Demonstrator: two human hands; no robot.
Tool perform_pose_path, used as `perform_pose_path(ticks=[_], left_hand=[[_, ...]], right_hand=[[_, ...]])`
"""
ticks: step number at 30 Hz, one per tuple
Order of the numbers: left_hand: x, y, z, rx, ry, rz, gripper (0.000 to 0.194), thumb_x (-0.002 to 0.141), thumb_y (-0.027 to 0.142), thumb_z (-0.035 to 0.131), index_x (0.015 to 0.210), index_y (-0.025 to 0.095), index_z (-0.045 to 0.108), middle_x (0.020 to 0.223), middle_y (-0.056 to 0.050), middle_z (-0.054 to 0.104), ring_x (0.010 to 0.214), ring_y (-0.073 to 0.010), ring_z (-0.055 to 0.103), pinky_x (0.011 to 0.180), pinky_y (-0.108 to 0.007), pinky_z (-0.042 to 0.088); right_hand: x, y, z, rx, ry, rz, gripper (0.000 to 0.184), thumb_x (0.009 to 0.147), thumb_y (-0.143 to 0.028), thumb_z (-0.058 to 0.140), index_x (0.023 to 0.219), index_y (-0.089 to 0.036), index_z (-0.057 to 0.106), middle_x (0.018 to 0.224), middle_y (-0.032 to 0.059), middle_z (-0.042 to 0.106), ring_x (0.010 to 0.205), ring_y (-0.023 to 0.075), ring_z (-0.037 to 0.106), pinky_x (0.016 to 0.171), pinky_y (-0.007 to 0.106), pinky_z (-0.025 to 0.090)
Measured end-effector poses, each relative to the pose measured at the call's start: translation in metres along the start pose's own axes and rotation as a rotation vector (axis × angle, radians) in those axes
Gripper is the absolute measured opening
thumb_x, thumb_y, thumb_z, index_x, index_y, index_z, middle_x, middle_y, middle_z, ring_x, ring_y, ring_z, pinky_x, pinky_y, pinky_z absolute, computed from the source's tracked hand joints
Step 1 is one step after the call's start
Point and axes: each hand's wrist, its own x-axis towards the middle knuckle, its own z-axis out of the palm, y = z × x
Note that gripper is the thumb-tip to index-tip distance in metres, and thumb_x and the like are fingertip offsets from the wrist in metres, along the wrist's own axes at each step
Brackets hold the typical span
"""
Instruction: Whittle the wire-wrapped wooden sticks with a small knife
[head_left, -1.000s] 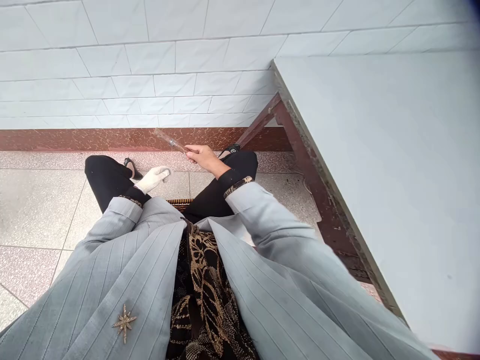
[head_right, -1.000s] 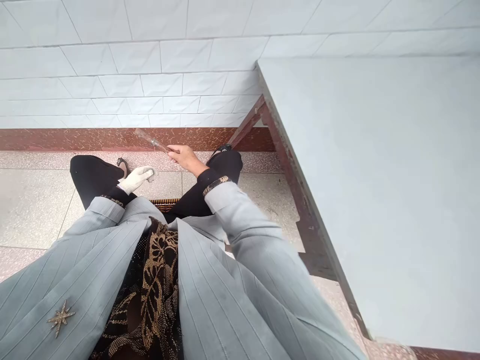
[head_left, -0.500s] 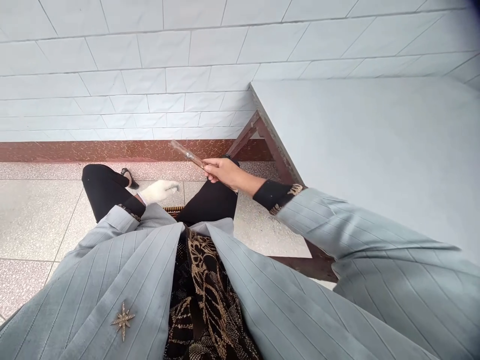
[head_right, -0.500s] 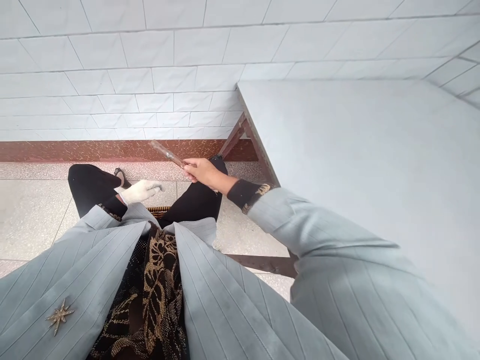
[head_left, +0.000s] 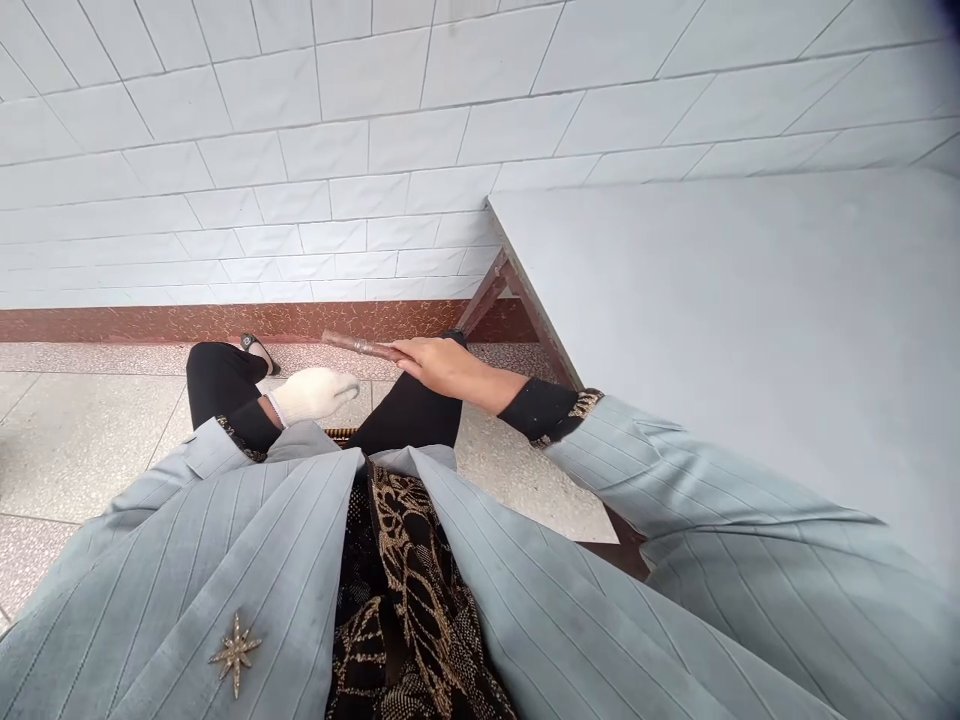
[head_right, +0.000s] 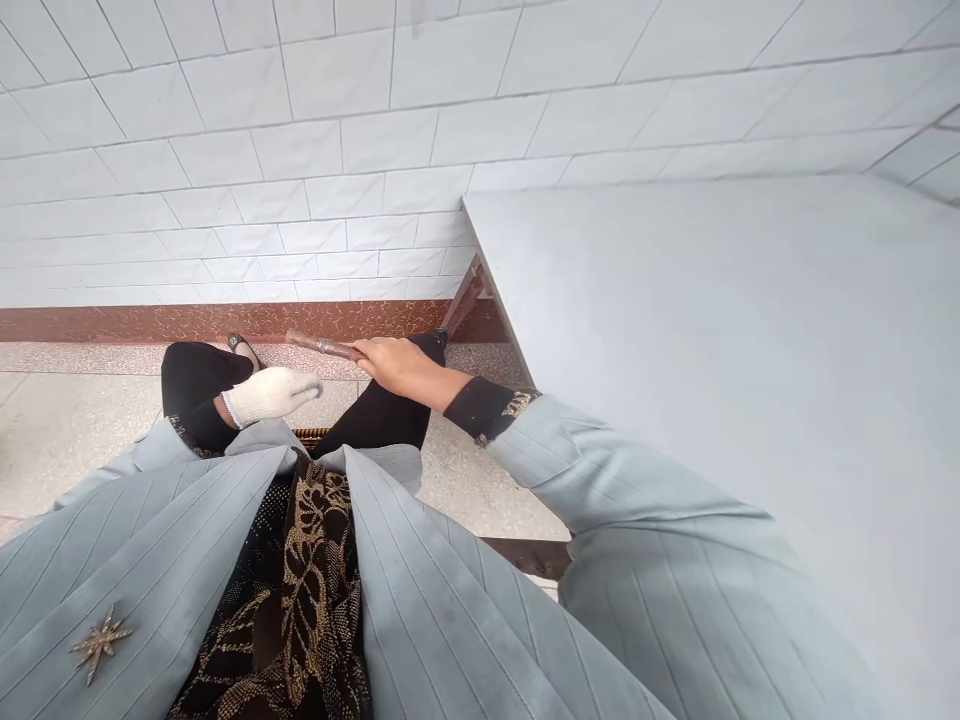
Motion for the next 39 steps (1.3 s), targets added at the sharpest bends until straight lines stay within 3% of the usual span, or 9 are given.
perform_pose_path(ticks=[5, 10, 13, 16, 19, 21, 24, 31, 39], left_hand=[[0.0, 0.003, -0.038, 0.001, 0.051, 0.127, 0.028, 0.097, 0.034, 0.05, 0.096, 0.02, 0.075, 0.09, -0.006, 0.069, 0.084, -0.0207, 0.063, 0.077, -0.031, 0.044], [0.006, -0.014, -0.056, -0.406, 0.048, 0.161, 0.025, 0.091, 0.033, 0.054, 0.09, 0.017, 0.072, 0.088, -0.005, 0.068, 0.085, -0.0178, 0.063, 0.081, -0.03, 0.047], [0.01, -0.025, -0.035, -0.722, 0.077, 0.094, 0.027, 0.089, 0.037, 0.056, 0.09, 0.014, 0.069, 0.088, -0.006, 0.069, 0.082, -0.0164, 0.062, 0.078, -0.03, 0.049], [0.013, -0.03, 0.003, -0.983, 0.113, 0.035, 0.033, 0.085, 0.046, 0.064, 0.09, 0.014, 0.067, 0.081, -0.005, 0.066, 0.072, -0.0138, 0.058, 0.067, -0.027, 0.047], [0.012, -0.029, 0.037, -1.203, 0.285, -0.076, 0.042, 0.078, 0.054, 0.073, 0.089, 0.015, 0.064, 0.066, 0.001, 0.054, 0.056, -0.0087, 0.045, 0.054, -0.023, 0.037], [0.009, -0.023, 0.051, -1.246, 0.232, -0.079, 0.042, 0.086, 0.056, 0.064, 0.089, 0.014, 0.064, 0.065, 0.002, 0.05, 0.055, -0.0082, 0.041, 0.053, -0.023, 0.035], [0.003, -0.011, 0.057, -1.081, 0.153, -0.045, 0.035, 0.094, 0.049, 0.052, 0.094, 0.016, 0.065, 0.066, 0.002, 0.051, 0.06, -0.0112, 0.046, 0.059, -0.025, 0.04], [-0.004, 0.006, 0.04, -0.129, 0.106, 0.02, 0.03, 0.101, 0.034, 0.044, 0.1, 0.02, 0.07, 0.09, -0.007, 0.072, 0.087, -0.0216, 0.067, 0.08, -0.032, 0.048], [-0.012, 0.009, 0.006, 0.188, 0.216, 0.08, 0.033, 0.105, 0.028, 0.041, 0.113, 0.018, 0.072, 0.103, -0.008, 0.075, 0.097, -0.0214, 0.07, 0.086, -0.034, 0.053]], right_hand=[[-0.005, 0.011, 0.004, -0.2, -0.065, -0.236, 0.028, 0.101, -0.029, 0.055, 0.122, -0.019, 0.071, 0.107, 0.0129, 0.074, 0.089, 0.0245, 0.068, 0.068, 0.031, 0.043], [-0.007, 0.018, 0.01, -0.06, -0.011, -0.422, 0.036, 0.102, -0.033, 0.056, 0.135, -0.025, 0.068, 0.119, 0.0089, 0.076, 0.097, 0.0235, 0.069, 0.079, 0.033, 0.049], [-0.009, 0.021, 0.013, 0.044, 0.042, -0.427, 0.038, 0.102, -0.034, 0.057, 0.137, -0.026, 0.068, 0.125, 0.009, 0.074, 0.104, 0.0247, 0.07, 0.087, 0.036, 0.052], [-0.012, 0.019, 0.013, 0.154, 0.067, -0.402, 0.04, 0.101, -0.033, 0.058, 0.138, -0.026, 0.068, 0.128, 0.0095, 0.073, 0.112, 0.0252, 0.069, 0.094, 0.038, 0.052], [-0.012, 0.015, 0.011, 0.283, 0.106, -0.322, 0.041, 0.099, -0.03, 0.058, 0.139, -0.027, 0.068, 0.127, 0.0075, 0.073, 0.114, 0.0237, 0.068, 0.098, 0.037, 0.051], [-0.01, 0.014, 0.009, 0.369, 0.134, -0.226, 0.041, 0.099, -0.028, 0.056, 0.138, -0.025, 0.068, 0.119, 0.0065, 0.076, 0.107, 0.0227, 0.07, 0.094, 0.036, 0.052], [-0.005, 0.018, 0.007, 0.413, 0.163, -0.092, 0.041, 0.098, -0.027, 0.053, 0.136, -0.021, 0.069, 0.11, 0.0074, 0.077, 0.1, 0.0233, 0.07, 0.088, 0.036, 0.052], [-0.002, 0.028, 0.008, -0.022, 0.076, 0.012, 0.04, 0.101, -0.027, 0.049, 0.137, -0.019, 0.065, 0.129, 0.0144, 0.07, 0.116, 0.031, 0.065, 0.095, 0.042, 0.049], [-0.006, 0.019, -0.003, -0.183, -0.111, 0.016, 0.04, 0.105, -0.03, 0.044, 0.137, -0.017, 0.062, 0.121, 0.016, 0.073, 0.105, 0.0299, 0.068, 0.082, 0.037, 0.048]])
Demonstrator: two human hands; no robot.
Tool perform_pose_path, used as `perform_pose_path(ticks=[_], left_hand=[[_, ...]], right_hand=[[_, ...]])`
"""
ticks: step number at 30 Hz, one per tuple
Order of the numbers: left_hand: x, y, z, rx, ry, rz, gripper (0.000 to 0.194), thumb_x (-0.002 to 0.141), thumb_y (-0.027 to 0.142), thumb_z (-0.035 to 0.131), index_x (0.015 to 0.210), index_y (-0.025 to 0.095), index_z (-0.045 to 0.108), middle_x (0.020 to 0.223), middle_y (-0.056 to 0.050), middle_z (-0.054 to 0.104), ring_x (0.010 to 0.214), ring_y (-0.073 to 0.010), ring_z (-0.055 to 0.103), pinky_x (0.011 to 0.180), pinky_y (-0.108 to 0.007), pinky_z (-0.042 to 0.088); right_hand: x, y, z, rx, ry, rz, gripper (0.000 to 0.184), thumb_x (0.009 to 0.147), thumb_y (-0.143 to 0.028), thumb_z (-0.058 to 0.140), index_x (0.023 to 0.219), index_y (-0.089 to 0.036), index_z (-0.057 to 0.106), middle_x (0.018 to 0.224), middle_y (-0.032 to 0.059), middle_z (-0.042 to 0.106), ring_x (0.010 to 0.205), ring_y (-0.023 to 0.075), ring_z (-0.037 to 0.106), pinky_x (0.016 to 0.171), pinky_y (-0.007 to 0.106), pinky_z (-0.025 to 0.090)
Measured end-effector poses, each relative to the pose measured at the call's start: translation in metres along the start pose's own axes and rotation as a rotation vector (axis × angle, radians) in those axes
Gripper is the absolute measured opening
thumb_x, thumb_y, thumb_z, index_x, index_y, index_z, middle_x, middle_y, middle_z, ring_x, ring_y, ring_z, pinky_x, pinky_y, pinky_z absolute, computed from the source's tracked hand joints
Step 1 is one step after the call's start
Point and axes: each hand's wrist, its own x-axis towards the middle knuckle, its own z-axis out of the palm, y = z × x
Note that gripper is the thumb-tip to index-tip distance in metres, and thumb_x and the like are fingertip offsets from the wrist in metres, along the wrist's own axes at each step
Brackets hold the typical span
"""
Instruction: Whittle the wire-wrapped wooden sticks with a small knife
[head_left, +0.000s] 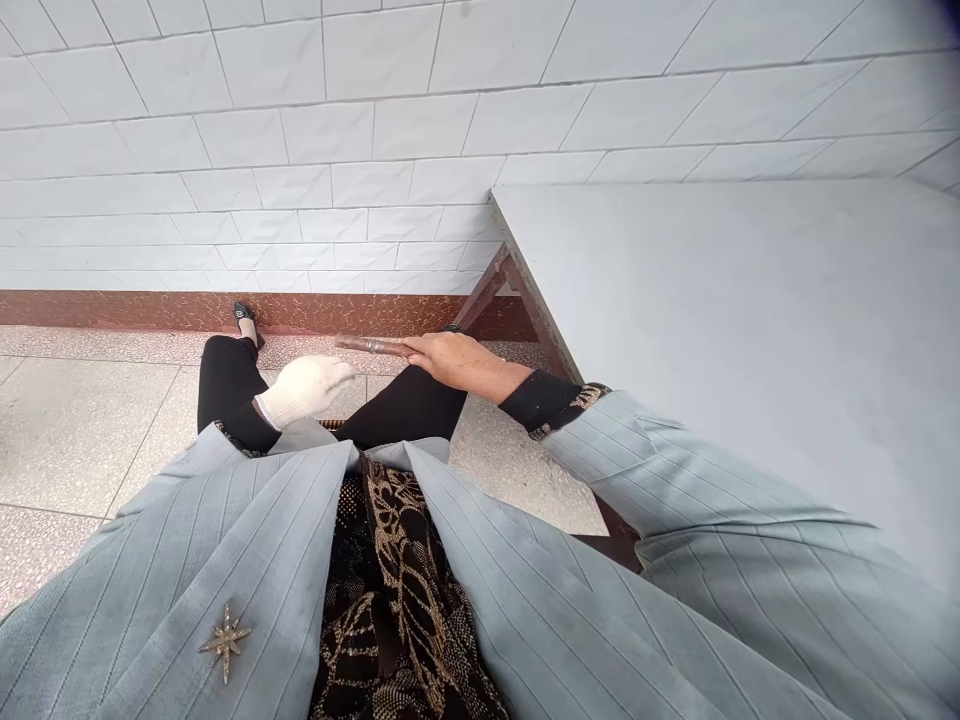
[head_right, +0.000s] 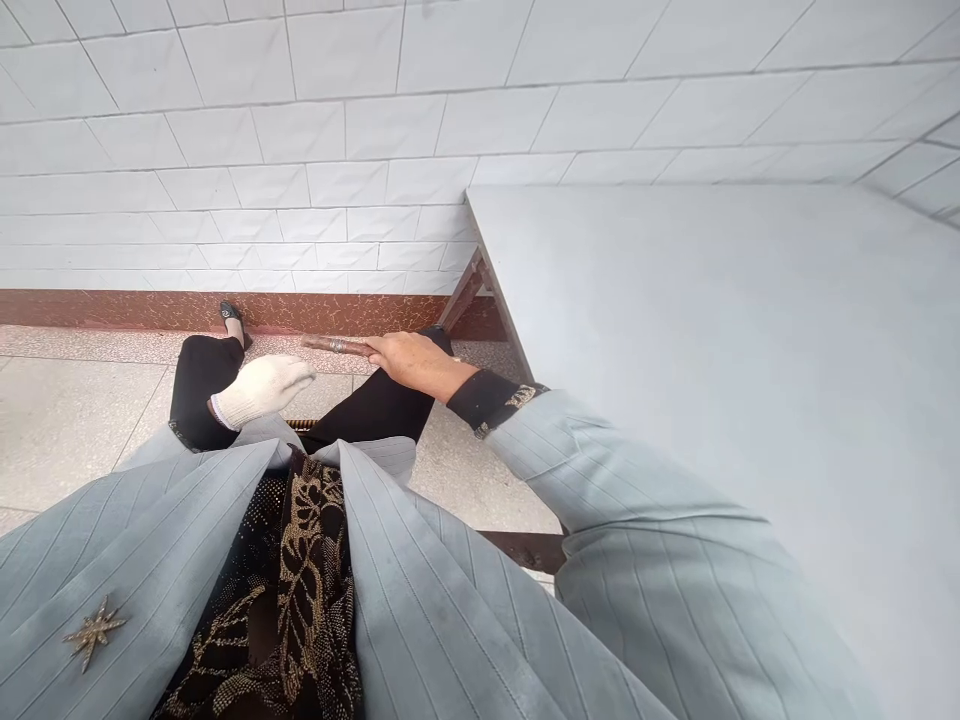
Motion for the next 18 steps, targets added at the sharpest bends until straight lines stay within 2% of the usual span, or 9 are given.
perform_pose_path(ticks=[3, 5, 7, 9, 12, 13, 16, 18], left_hand=[[0.005, -0.009, -0.014, 0.024, 0.036, 0.011, 0.033, 0.104, 0.026, 0.043, 0.112, 0.015, 0.073, 0.102, -0.01, 0.074, 0.095, -0.023, 0.07, 0.084, -0.036, 0.054], [0.01, -0.019, -0.023, -0.039, 0.063, 0.009, 0.032, 0.102, 0.026, 0.045, 0.108, 0.014, 0.074, 0.1, -0.011, 0.073, 0.094, -0.0232, 0.069, 0.085, -0.037, 0.054], [0.015, -0.032, -0.031, -0.211, 0.095, 0.005, 0.029, 0.1, 0.026, 0.048, 0.103, 0.015, 0.074, 0.098, -0.009, 0.073, 0.095, -0.0214, 0.068, 0.088, -0.037, 0.053], [0.018, -0.042, -0.031, -0.479, 0.104, -0.02, 0.026, 0.098, 0.029, 0.052, 0.098, 0.015, 0.074, 0.096, -0.007, 0.073, 0.092, -0.0183, 0.067, 0.088, -0.034, 0.053], [0.017, -0.044, -0.01, -0.923, 0.07, -0.078, 0.028, 0.095, 0.037, 0.055, 0.097, 0.013, 0.071, 0.09, -0.007, 0.072, 0.079, -0.0147, 0.064, 0.076, -0.028, 0.052], [0.015, -0.041, 0.002, -1.033, 0.105, -0.105, 0.032, 0.096, 0.041, 0.054, 0.097, 0.013, 0.069, 0.087, -0.007, 0.07, 0.075, -0.014, 0.062, 0.071, -0.027, 0.051], [0.007, -0.025, 0.038, -1.109, 0.062, -0.098, 0.038, 0.1, 0.043, 0.046, 0.098, 0.012, 0.067, 0.078, -0.005, 0.066, 0.066, -0.0126, 0.057, 0.067, -0.027, 0.05], [0.002, -0.016, 0.054, -1.035, -0.055, -0.048, 0.034, 0.1, 0.04, 0.047, 0.097, 0.014, 0.068, 0.078, -0.003, 0.066, 0.067, -0.0129, 0.059, 0.07, -0.027, 0.049]], right_hand=[[0.001, 0.001, 0.0, -0.009, -0.056, -0.069, 0.036, 0.104, -0.031, 0.046, 0.13, -0.017, 0.067, 0.112, 0.0148, 0.075, 0.097, 0.0282, 0.069, 0.077, 0.036, 0.047], [0.001, 0.003, 0.001, 0.021, -0.082, -0.197, 0.035, 0.104, -0.031, 0.048, 0.129, -0.018, 0.068, 0.111, 0.0134, 0.076, 0.097, 0.0265, 0.069, 0.079, 0.035, 0.049], [0.0, 0.005, 0.003, 0.098, -0.07, -0.373, 0.036, 0.104, -0.031, 0.049, 0.134, -0.019, 0.066, 0.119, 0.012, 0.075, 0.104, 0.0251, 0.069, 0.086, 0.036, 0.051], [-0.002, 0.005, 0.005, 0.175, 0.011, -0.504, 0.039, 0.104, -0.033, 0.05, 0.139, -0.021, 0.064, 0.128, 0.0111, 0.073, 0.112, 0.0244, 0.068, 0.093, 0.038, 0.052], [-0.006, 0.002, 0.006, 0.248, 0.219, -0.511, 0.043, 0.105, -0.035, 0.049, 0.143, -0.021, 0.061, 0.13, 0.0119, 0.071, 0.113, 0.0246, 0.068, 0.096, 0.041, 0.054], [-0.007, 0.0, 0.006, 0.269, 0.289, -0.476, 0.044, 0.105, -0.035, 0.048, 0.144, -0.02, 0.061, 0.128, 0.0124, 0.072, 0.112, 0.0247, 0.068, 0.095, 0.041, 0.054], [-0.007, -0.001, 0.002, 0.322, 0.461, -0.335, 0.046, 0.105, -0.035, 0.046, 0.145, -0.018, 0.06, 0.125, 0.0134, 0.072, 0.111, 0.0258, 0.068, 0.096, 0.042, 0.055], [-0.005, 0.002, -0.002, 0.32, 0.514, -0.264, 0.044, 0.104, -0.034, 0.047, 0.142, -0.018, 0.062, 0.127, 0.013, 0.071, 0.114, 0.0267, 0.068, 0.1, 0.044, 0.053]])
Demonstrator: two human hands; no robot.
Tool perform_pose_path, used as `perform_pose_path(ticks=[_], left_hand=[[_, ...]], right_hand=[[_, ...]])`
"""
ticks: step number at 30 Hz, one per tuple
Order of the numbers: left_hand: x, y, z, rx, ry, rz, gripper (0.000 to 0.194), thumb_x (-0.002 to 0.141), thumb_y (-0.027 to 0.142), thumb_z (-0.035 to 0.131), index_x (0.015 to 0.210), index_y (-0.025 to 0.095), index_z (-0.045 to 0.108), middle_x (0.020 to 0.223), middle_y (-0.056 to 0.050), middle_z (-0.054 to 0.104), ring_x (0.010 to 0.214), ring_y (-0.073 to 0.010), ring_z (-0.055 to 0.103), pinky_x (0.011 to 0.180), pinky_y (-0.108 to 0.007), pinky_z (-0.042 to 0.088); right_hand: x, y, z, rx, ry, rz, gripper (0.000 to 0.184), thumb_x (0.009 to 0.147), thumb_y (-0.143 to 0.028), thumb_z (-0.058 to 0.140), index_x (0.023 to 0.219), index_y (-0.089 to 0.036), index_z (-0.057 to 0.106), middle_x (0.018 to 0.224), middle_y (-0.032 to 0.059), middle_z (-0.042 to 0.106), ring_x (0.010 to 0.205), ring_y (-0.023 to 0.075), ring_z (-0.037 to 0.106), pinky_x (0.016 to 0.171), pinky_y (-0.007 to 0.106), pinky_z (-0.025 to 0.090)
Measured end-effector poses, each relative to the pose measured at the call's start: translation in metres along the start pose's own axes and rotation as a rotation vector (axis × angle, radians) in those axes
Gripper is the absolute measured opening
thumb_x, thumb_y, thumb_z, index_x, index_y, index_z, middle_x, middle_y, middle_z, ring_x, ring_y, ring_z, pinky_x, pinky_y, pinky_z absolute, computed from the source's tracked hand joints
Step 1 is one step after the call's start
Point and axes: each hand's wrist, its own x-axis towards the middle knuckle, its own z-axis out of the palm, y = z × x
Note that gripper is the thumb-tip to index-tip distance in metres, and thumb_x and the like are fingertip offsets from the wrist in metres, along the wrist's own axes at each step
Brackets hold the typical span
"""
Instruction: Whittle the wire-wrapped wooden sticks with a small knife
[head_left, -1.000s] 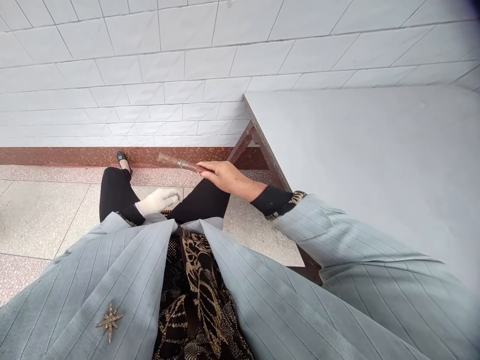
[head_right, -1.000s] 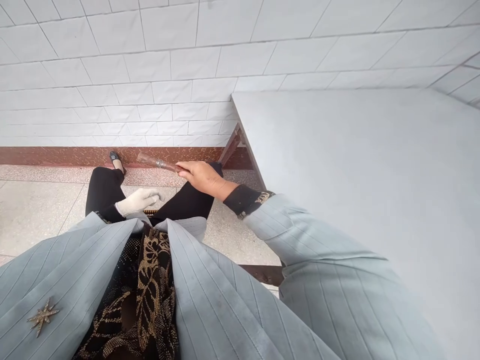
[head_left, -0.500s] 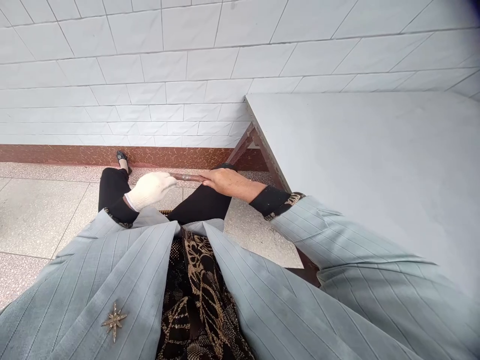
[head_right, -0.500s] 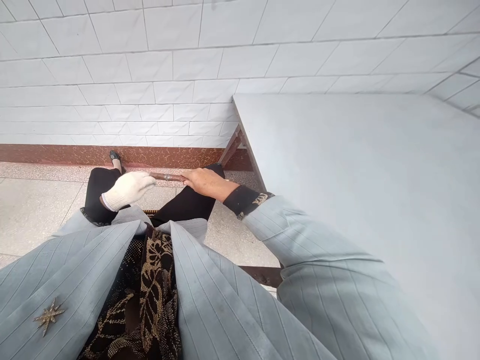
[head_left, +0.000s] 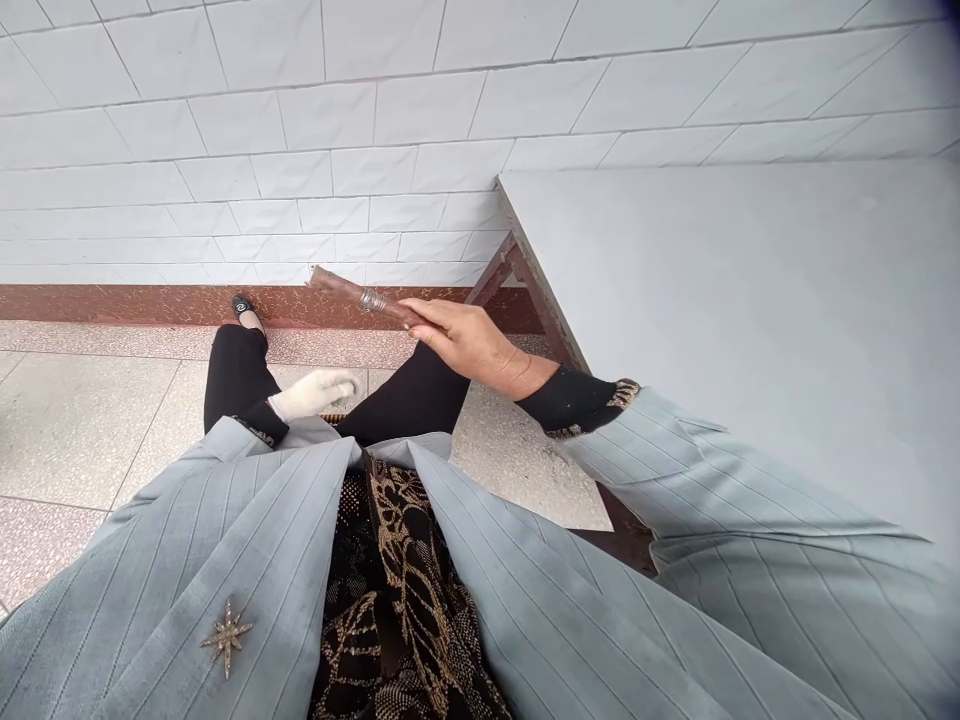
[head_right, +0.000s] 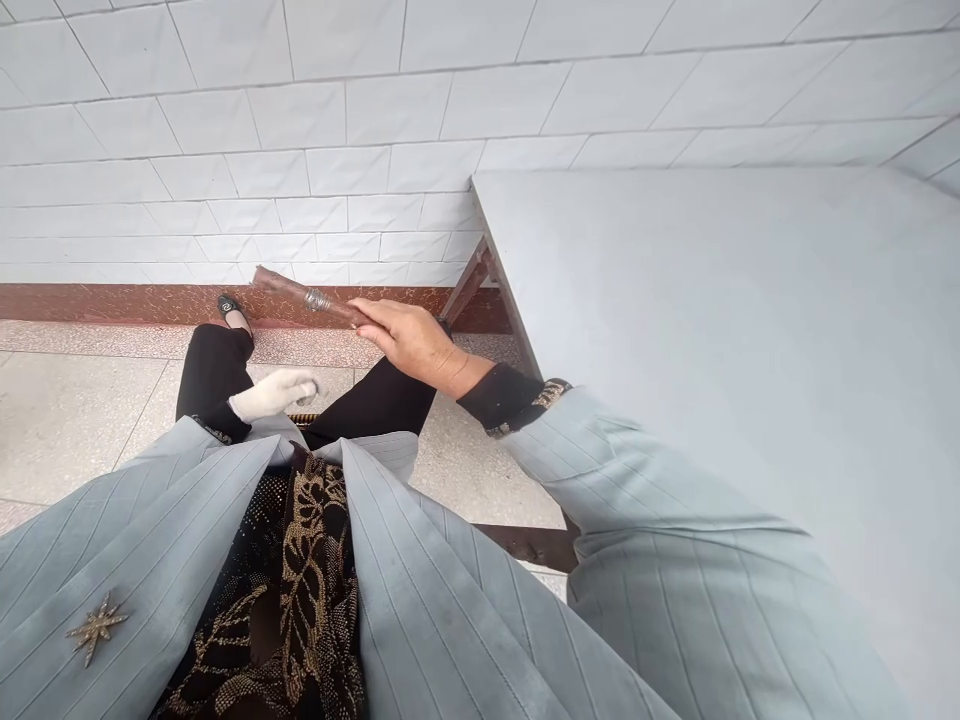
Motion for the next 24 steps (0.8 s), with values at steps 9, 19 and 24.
perform_pose_path(ticks=[9, 19, 24], left_hand=[[-0.014, 0.031, -0.005, 0.485, -0.154, 0.099, 0.028, 0.102, 0.028, 0.045, 0.101, 0.02, 0.072, 0.088, -0.001, 0.074, 0.078, -0.0139, 0.066, 0.075, -0.025, 0.046], [-0.023, 0.059, -0.03, 0.885, 0.178, 0.173, 0.036, 0.103, 0.037, 0.045, 0.104, 0.017, 0.074, 0.089, -0.007, 0.076, 0.083, -0.0203, 0.071, 0.076, -0.031, 0.052], [-0.012, 0.071, -0.056, 0.774, 0.394, 0.045, 0.029, 0.1, 0.03, 0.048, 0.104, 0.018, 0.074, 0.103, -0.007, 0.078, 0.096, -0.0211, 0.071, 0.088, -0.035, 0.054]], right_hand=[[0.003, 0.011, -0.008, -0.175, -0.109, 0.157, 0.04, 0.103, -0.029, 0.048, 0.137, -0.016, 0.064, 0.127, 0.0136, 0.072, 0.112, 0.0284, 0.068, 0.095, 0.043, 0.052], [0.005, 0.008, -0.005, -0.552, -0.507, 0.13, 0.038, 0.106, -0.03, 0.044, 0.138, -0.018, 0.061, 0.109, 0.0142, 0.07, 0.086, 0.0235, 0.064, 0.063, 0.032, 0.037], [0.006, 0.011, 0.0, -0.485, -0.568, -0.147, 0.034, 0.105, -0.028, 0.047, 0.135, -0.023, 0.063, 0.102, 0.0095, 0.069, 0.077, 0.0185, 0.06, 0.062, 0.03, 0.037]])
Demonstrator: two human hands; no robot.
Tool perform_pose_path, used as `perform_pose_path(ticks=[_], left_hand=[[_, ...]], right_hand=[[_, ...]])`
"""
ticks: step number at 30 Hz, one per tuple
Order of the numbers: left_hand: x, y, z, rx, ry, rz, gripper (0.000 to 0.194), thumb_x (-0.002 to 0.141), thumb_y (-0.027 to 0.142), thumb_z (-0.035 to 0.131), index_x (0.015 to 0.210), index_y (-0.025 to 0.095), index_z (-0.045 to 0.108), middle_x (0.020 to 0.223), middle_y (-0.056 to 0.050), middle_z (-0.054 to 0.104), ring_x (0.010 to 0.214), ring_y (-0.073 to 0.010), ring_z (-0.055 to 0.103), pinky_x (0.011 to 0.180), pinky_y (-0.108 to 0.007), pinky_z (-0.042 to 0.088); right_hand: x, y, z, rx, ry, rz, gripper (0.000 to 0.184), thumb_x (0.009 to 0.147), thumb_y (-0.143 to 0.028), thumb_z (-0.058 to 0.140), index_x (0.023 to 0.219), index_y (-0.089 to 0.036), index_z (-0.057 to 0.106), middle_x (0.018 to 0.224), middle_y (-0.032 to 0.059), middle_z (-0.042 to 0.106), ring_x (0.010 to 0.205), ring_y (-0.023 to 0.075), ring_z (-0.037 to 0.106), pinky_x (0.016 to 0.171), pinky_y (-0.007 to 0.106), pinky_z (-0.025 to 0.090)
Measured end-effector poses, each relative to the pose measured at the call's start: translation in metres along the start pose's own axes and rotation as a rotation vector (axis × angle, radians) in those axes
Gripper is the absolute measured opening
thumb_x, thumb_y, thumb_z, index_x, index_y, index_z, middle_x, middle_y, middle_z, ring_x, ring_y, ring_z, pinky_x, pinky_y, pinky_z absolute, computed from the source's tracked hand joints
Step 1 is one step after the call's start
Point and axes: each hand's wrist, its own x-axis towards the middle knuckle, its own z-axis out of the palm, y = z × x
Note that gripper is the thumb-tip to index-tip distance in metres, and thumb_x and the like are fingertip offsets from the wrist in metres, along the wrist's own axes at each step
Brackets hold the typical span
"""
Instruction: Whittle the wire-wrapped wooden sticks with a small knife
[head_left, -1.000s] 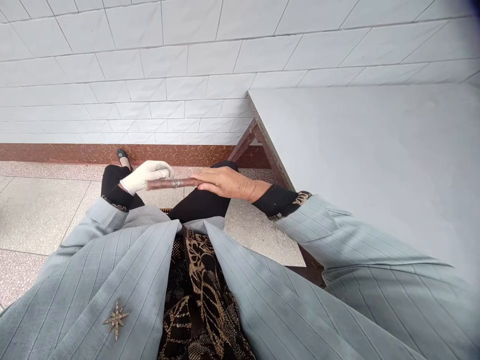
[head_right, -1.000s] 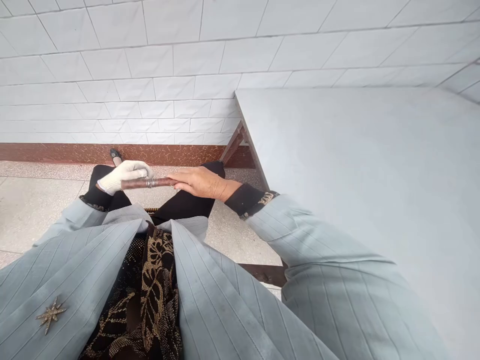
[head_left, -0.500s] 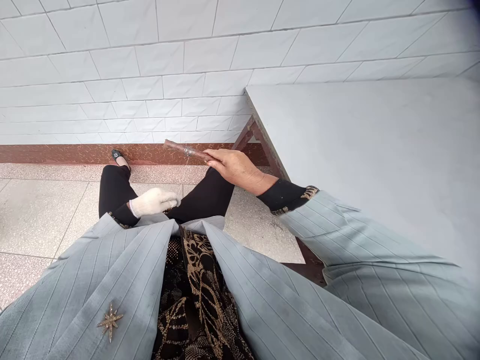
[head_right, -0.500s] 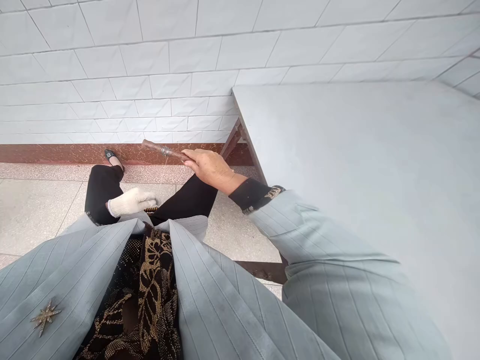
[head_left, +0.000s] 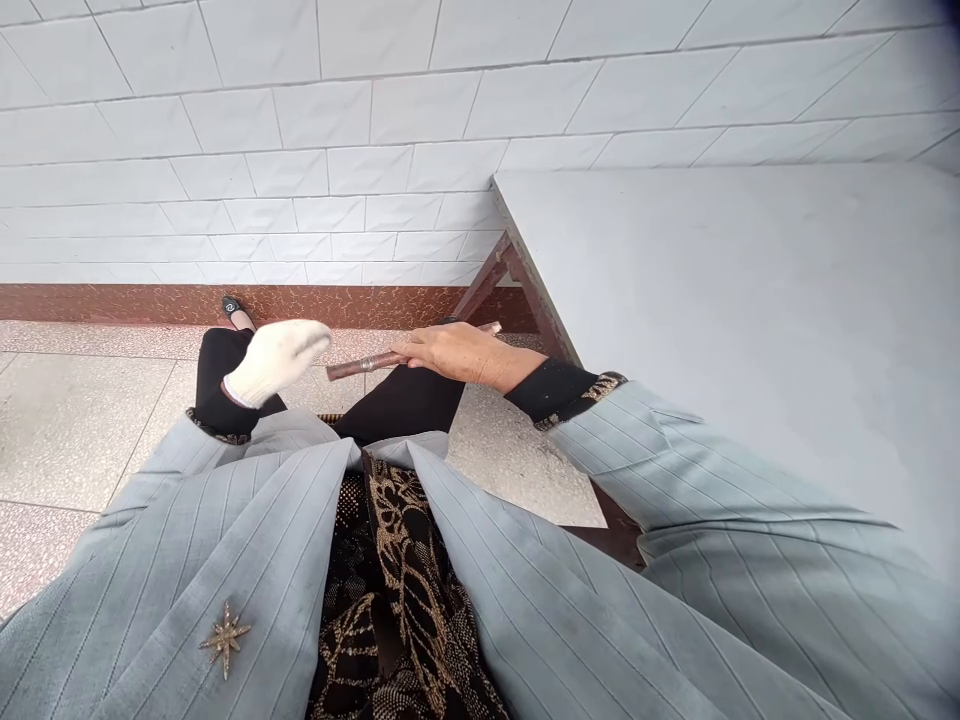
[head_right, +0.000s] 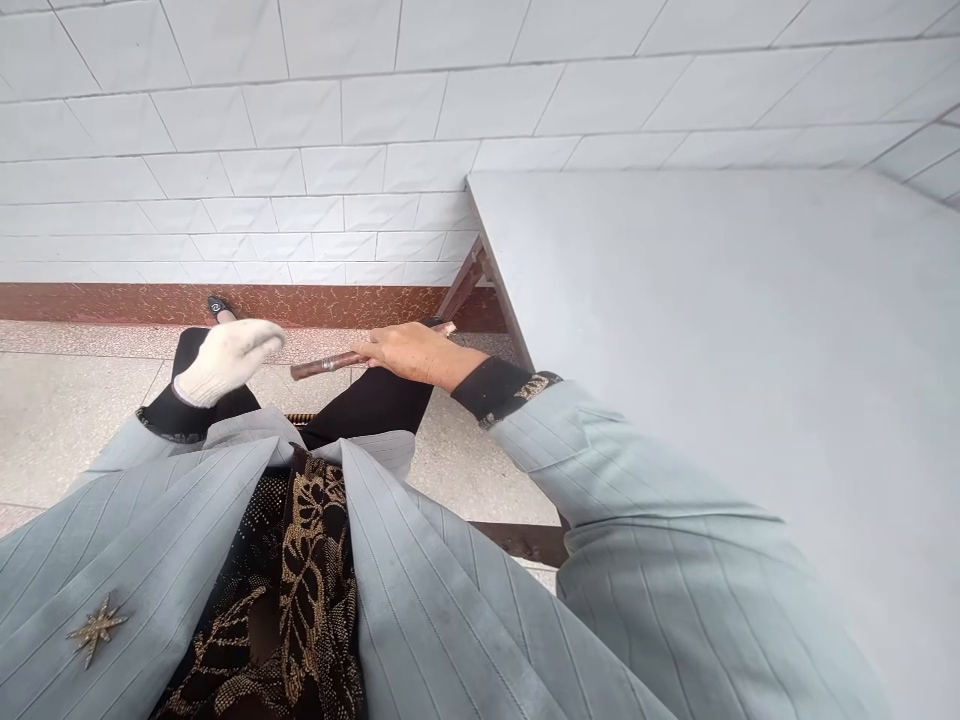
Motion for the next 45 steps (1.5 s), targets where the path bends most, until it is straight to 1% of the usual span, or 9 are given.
perform_pose_path(ticks=[5, 9, 13, 22, 26, 31, 34, 40, 45], left_hand=[[0.016, -0.015, 0.016, -0.26, 0.058, -0.222, 0.025, 0.096, 0.026, 0.047, 0.095, 0.017, 0.071, 0.096, -0.004, 0.075, 0.092, -0.0179, 0.068, 0.092, -0.033, 0.051], [0.006, -0.011, 0.052, -0.423, -0.138, -0.254, 0.027, 0.095, 0.032, 0.049, 0.093, 0.016, 0.069, 0.087, -0.004, 0.07, 0.08, -0.0163, 0.063, 0.079, -0.031, 0.05], [-0.007, 0.0, 0.068, -0.502, -0.186, -0.211, 0.028, 0.097, 0.032, 0.045, 0.096, 0.016, 0.068, 0.08, 0.0, 0.063, 0.071, -0.0126, 0.054, 0.072, -0.027, 0.046], [-0.022, -0.003, 0.073, -0.741, -0.307, -0.158, 0.033, 0.099, 0.038, 0.044, 0.109, 0.016, 0.066, 0.082, -0.001, 0.062, 0.073, -0.0124, 0.055, 0.074, -0.027, 0.047], [-0.024, 0.0, 0.067, -0.551, -0.359, -0.158, 0.035, 0.101, 0.033, 0.04, 0.116, 0.017, 0.066, 0.075, 0.001, 0.062, 0.07, -0.0139, 0.058, 0.073, -0.028, 0.049], [-0.022, 0.003, 0.051, -0.152, -0.307, 0.025, 0.033, 0.103, 0.031, 0.04, 0.116, 0.021, 0.068, 0.11, -0.006, 0.075, 0.1, -0.0205, 0.07, 0.094, -0.036, 0.052], [-0.02, 0.002, 0.04, 0.035, -0.245, 0.09, 0.033, 0.105, 0.033, 0.041, 0.114, 0.019, 0.07, 0.105, -0.008, 0.076, 0.097, -0.0225, 0.071, 0.09, -0.037, 0.054], [-0.015, 0.001, 0.016, 0.162, -0.193, 0.223, 0.034, 0.105, 0.031, 0.042, 0.108, 0.016, 0.072, 0.099, -0.01, 0.074, 0.094, -0.0231, 0.07, 0.085, -0.036, 0.054], [-0.012, 0.005, -0.002, 0.218, -0.198, 0.245, 0.032, 0.104, 0.027, 0.043, 0.11, 0.017, 0.073, 0.102, -0.009, 0.073, 0.095, -0.0225, 0.068, 0.084, -0.035, 0.054]], right_hand=[[-0.005, -0.008, -0.002, 0.083, 0.234, -0.133, 0.039, 0.107, -0.036, 0.045, 0.141, -0.025, 0.059, 0.099, 0.0074, 0.069, 0.079, 0.0183, 0.06, 0.066, 0.03, 0.045], [-0.007, -0.013, -0.001, 0.359, 0.404, -0.043, 0.047, 0.106, -0.033, 0.041, 0.152, -0.022, 0.047, 0.115, 0.0116, 0.067, 0.102, 0.0237, 0.064, 0.087, 0.039, 0.054], [-0.003, -0.013, 0.001, 0.501, 0.381, -0.003, 0.048, 0.101, -0.024, 0.043, 0.149, -0.017, 0.047, 0.132, 0.0175, 0.062, 0.121, 0.0289, 0.059, 0.103, 0.049, 0.051], [-0.005, -0.008, -0.005, 0.392, 0.307, 0.197, 0.044, 0.1, -0.028, 0.045, 0.143, -0.017, 0.05, 0.133, 0.017, 0.064, 0.111, 0.0298, 0.066, 0.091, 0.045, 0.056], [-0.01, -0.003, -0.012, 0.202, 0.245, 0.311, 0.05, 0.105, -0.033, 0.04, 0.152, -0.017, 0.045, 0.129, 0.0185, 0.067, 0.105, 0.0303, 0.068, 0.082, 0.042, 0.055], [-0.011, -0.002, -0.015, 0.087, 0.082, 0.399, 0.05, 0.107, -0.035, 0.041, 0.151, -0.014, 0.046, 0.118, 0.02, 0.072, 0.096, 0.0314, 0.07, 0.071, 0.039, 0.05], [-0.009, -0.006, -0.016, 0.112, 0.0, 0.396, 0.044, 0.106, -0.034, 0.04, 0.139, -0.007, 0.054, 0.113, 0.0213, 0.073, 0.096, 0.0316, 0.07, 0.071, 0.039, 0.047], [-0.009, -0.013, -0.016, 0.139, -0.088, 0.28, 0.026, 0.097, -0.017, 0.043, 0.11, -0.008, 0.064, 0.105, 0.0201, 0.07, 0.081, 0.0253, 0.066, 0.07, 0.037, 0.045], [-0.011, -0.014, -0.015, 0.139, -0.057, 0.131, 0.031, 0.1, -0.025, 0.049, 0.124, -0.011, 0.064, 0.104, 0.017, 0.07, 0.079, 0.0231, 0.064, 0.065, 0.034, 0.043]])
